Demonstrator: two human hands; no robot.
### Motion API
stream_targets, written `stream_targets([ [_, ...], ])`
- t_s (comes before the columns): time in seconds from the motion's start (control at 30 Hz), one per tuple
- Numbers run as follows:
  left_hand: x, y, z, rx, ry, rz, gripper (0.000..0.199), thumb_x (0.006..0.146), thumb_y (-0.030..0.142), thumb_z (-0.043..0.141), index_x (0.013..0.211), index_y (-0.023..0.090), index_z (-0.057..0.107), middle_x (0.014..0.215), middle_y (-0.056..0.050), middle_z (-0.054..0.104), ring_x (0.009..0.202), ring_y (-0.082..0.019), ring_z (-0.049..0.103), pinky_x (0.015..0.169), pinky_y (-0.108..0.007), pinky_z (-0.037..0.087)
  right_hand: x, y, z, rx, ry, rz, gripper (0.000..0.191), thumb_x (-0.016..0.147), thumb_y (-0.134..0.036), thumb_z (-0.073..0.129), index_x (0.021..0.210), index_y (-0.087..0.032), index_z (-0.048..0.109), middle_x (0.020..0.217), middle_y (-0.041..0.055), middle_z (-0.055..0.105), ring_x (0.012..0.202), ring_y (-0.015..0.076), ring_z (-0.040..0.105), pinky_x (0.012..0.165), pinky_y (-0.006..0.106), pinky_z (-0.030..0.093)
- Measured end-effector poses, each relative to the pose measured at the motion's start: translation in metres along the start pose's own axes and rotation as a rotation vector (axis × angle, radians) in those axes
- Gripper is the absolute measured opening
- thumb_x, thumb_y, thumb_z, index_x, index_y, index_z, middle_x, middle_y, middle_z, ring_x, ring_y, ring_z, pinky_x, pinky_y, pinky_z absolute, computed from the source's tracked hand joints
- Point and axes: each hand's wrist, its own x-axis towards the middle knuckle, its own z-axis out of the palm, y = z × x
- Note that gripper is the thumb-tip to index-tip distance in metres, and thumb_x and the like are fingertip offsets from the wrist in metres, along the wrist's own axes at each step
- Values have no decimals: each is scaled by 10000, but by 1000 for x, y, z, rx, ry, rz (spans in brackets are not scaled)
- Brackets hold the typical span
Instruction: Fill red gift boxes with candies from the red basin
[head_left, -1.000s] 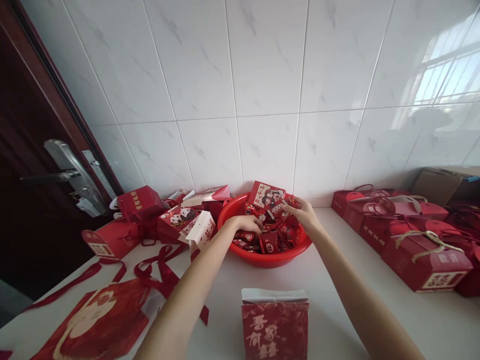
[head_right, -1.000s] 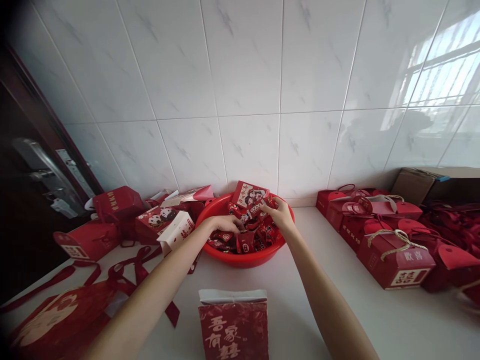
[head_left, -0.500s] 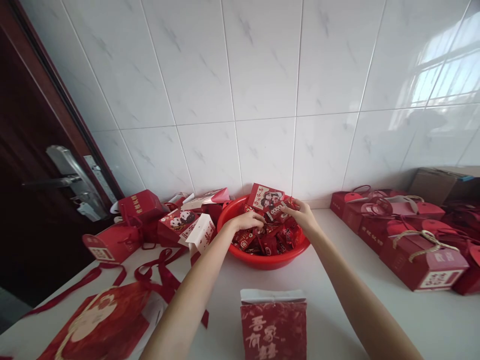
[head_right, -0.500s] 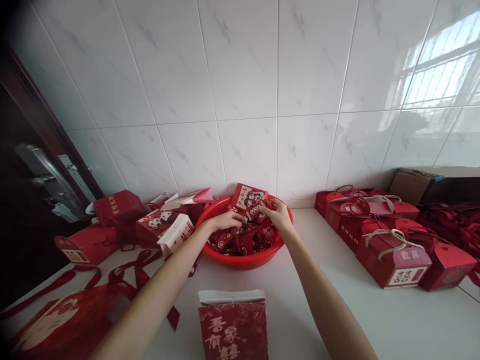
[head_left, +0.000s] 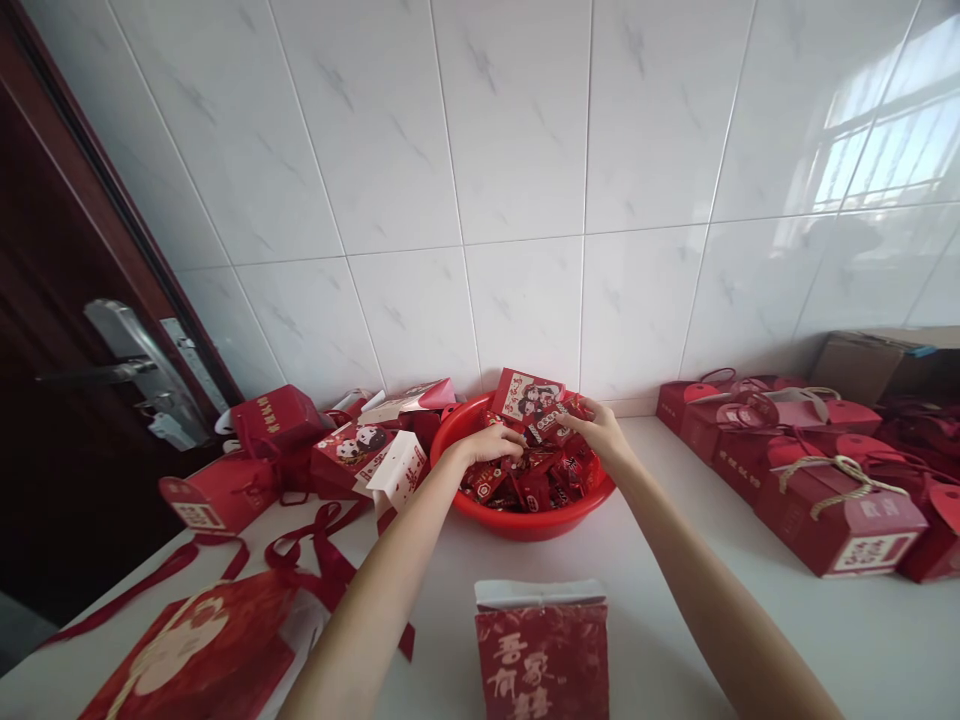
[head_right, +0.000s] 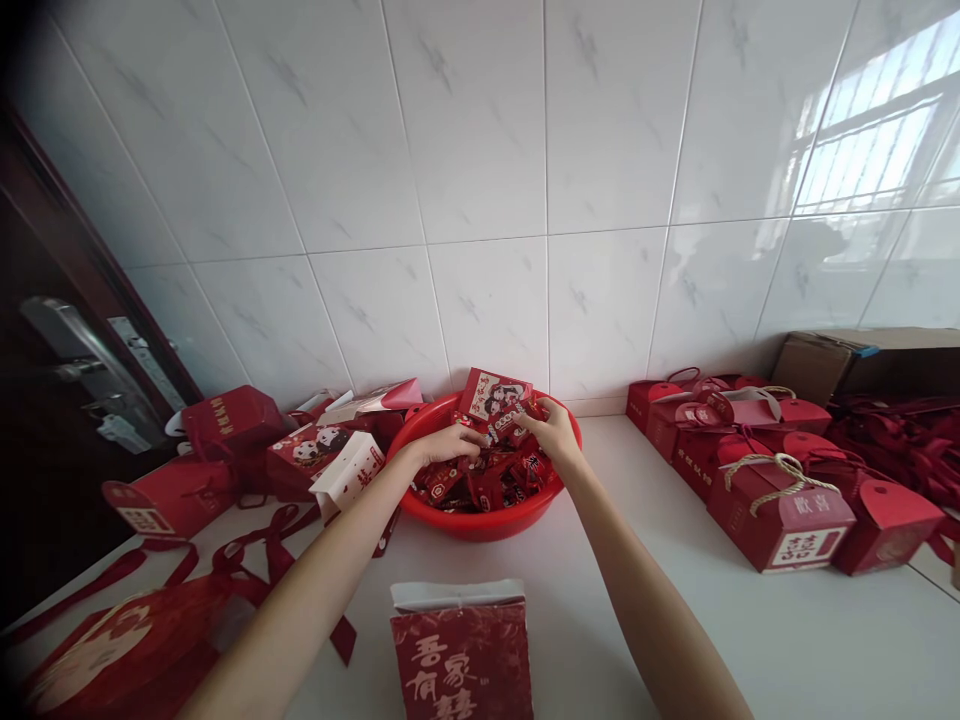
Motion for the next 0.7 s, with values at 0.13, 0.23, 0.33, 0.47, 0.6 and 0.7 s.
stream_targets([
  [0.13, -1, 1, 0, 15, 14, -7, 194, 681, 105, 585, 802, 156, 727, 668, 12, 677, 628, -133, 586, 644, -242, 478, 1, 1, 0, 17, 2, -4, 421, 599, -427, 837, 917, -184, 704, 934, 71, 781, 876, 280, 731, 797, 402, 589],
  [0.23, -2, 2, 0, 46, 55, -16, 223, 690, 121, 600, 857, 160, 742, 705, 6, 694, 699, -154, 625, 693, -250, 497, 1, 1, 0, 34, -4, 0, 418, 598, -428, 839, 916, -189, 708, 926, 65, 782, 868, 281, 735, 794, 406, 595],
  [0.33, -2, 3, -1, 82, 83, -16, 225, 692, 131, 605, 864, 168, 746, 742, 2, 704, 769, -172, 645, 735, -260, 506, -1, -1, 1, 47, -3, 4, 436, 592, -428, 846, 932, -191, 710, 925, 68, 784, 867, 291, 739, 791, 420, 602],
  [0.47, -1, 4, -1, 72, 83, 19, 204, 695, 150, 584, 836, 154, 731, 748, -11, 696, 786, -182, 640, 742, -275, 500, -2, -2, 1, 73, -5, 28, 446, 585, -431, 850, 937, -199, 706, 898, 68, 784, 859, 303, 744, 766, 426, 611],
  [0.6, -2, 7, -1, 89, 97, 37, 192, 691, 154, 571, 814, 154, 718, 772, -12, 698, 820, -189, 640, 801, -288, 496, 0, 0, 2, 67, 4, 31, 437, 575, -438, 848, 906, -196, 697, 872, 67, 784, 822, 295, 744, 743, 418, 611],
  [0.7, -3, 8, -1, 108, 109, 56, 211, 694, 166, 563, 840, 158, 715, 848, -19, 720, 878, -202, 648, 848, -298, 492, 1, 1, 1, 65, 11, 32, 439, 569, -425, 846, 908, -193, 691, 873, 65, 784, 814, 291, 742, 745, 417, 610],
])
